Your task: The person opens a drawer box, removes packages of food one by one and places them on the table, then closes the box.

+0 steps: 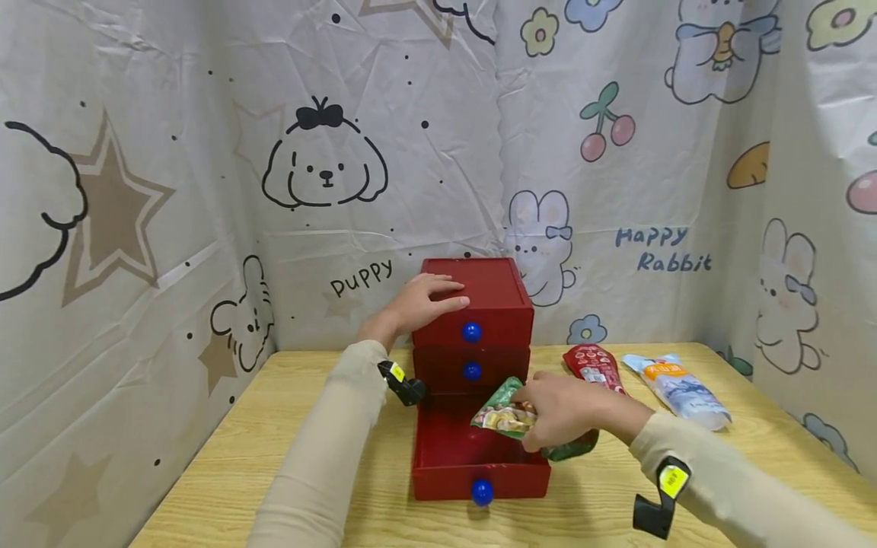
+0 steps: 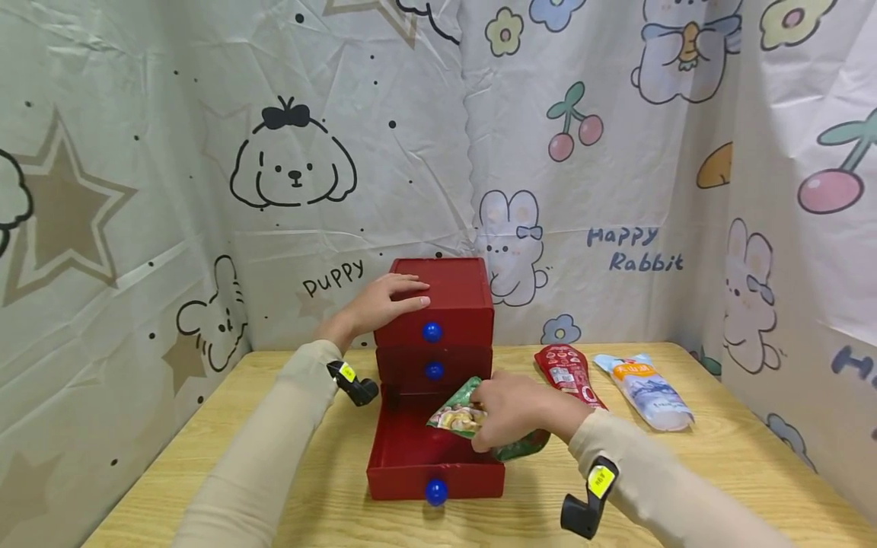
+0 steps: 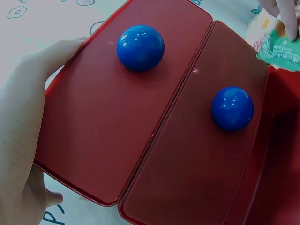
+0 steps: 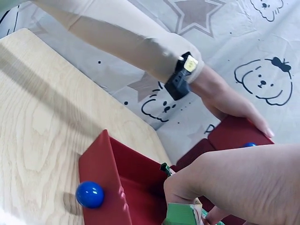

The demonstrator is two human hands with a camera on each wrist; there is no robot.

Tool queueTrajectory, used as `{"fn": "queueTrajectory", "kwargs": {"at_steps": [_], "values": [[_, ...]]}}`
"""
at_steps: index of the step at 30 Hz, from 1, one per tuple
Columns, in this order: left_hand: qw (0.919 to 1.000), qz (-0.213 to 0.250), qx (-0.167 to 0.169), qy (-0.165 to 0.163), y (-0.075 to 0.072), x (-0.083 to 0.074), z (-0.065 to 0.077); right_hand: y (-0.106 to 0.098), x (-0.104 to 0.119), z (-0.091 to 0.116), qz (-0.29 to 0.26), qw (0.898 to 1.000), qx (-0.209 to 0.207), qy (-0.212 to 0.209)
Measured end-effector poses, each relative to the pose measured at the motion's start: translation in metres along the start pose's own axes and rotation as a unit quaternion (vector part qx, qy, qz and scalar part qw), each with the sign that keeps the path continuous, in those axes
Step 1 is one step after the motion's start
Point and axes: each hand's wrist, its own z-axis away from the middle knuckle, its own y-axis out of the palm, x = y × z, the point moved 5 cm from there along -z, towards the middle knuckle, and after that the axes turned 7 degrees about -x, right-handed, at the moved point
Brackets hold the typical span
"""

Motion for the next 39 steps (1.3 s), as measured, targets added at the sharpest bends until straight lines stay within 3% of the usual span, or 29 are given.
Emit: {"fn": "queueTrajectory", "kwargs": {"at_steps": [9, 16, 24, 28, 39], "values": [[0.9999, -0.009, 0.0, 0.007, 0.0, 0.002, -0.001, -0.007, -0.011, 0.009, -0.006, 1.0, -0.011, 0.015], [1.0, -0.001, -0.002, -0.007, -0.002, 0.007, 0.0, -0.003, -0.026, 0.016, -0.003, 1.0, -0.016, 0.016], [0.9999, -0.017, 0.001, 0.003, -0.001, 0.006, -0.001, 0.004, -0.046, 0.024, 0.001, 0.999, -0.026, 0.025], [0.9991, -0.035, -0.001, 0.022, 0.001, 0.004, -0.002, 0.009, -0.058, 0.029, 0.01, 0.998, -0.042, 0.04], [0.9994, -0.025, -0.006, 0.022, 0.002, 0.003, -0.003, 0.015, -0.09, 0.045, 0.019, 0.994, -0.047, 0.096]]}}
